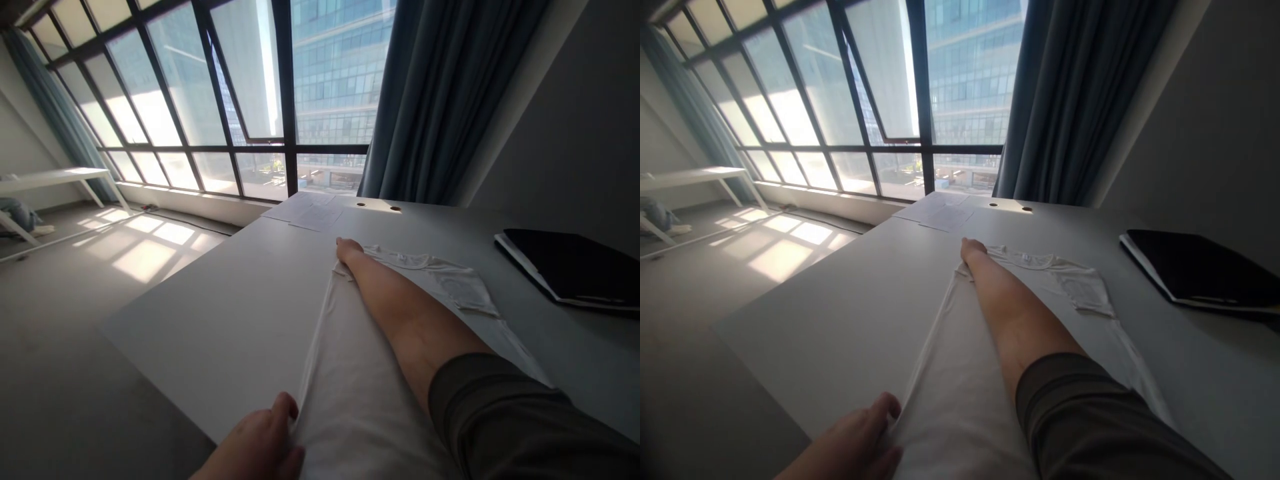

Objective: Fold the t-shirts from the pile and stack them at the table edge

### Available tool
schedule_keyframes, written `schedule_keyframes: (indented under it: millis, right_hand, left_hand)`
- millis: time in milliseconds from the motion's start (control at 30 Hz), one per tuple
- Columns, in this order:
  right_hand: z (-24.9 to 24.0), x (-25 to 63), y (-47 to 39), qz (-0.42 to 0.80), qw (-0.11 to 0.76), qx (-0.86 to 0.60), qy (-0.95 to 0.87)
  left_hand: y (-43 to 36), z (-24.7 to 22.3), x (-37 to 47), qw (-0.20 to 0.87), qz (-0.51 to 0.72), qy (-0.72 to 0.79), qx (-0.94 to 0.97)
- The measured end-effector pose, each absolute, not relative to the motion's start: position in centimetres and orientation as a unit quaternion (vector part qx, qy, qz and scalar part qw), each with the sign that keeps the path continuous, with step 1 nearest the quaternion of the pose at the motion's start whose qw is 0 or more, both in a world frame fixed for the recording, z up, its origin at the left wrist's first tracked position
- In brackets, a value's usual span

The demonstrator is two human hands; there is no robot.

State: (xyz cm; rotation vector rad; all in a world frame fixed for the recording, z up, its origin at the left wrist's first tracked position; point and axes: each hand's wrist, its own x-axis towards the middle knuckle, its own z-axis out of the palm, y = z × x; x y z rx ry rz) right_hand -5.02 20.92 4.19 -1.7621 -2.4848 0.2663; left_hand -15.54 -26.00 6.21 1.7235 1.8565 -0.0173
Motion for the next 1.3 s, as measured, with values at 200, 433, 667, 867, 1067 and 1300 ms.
schedule_keyframes:
  millis: [200, 433, 667, 867, 1067, 1300]
  right_hand:
    - [6.7, -2.0, 22.6, 0.089, 0.101, -0.545, -0.828]
    - [8.6, 6.1, 23.4, 0.088, 0.160, -0.565, -0.804]
    - [6.9, 13.0, 21.8, 0.077, 0.151, -0.602, -0.780]
    - [3.5, 15.4, 20.5, 0.048, 0.128, -0.609, -0.781]
    - [1.1, 14.5, 20.3, 0.067, 0.084, -0.580, -0.807]
    - [-0.8, 14.2, 20.0, 0.069, 0.061, -0.586, -0.805]
  left_hand:
    - [-26.5, 8.1, -15.0, 0.276, 0.046, 0.688, 0.670]
    - [-26.0, 12.3, -10.4, 0.275, 0.070, 0.602, 0.747]
    - [-24.9, 13.8, -4.0, 0.261, 0.000, 0.515, 0.816]
    - [-24.2, 10.7, -1.6, 0.182, 0.022, 0.521, 0.834]
    - [-23.3, 4.3, -3.4, 0.120, 0.063, 0.397, 0.908]
    - [-23.0, 5.3, -5.4, 0.120, 0.030, 0.310, 0.943]
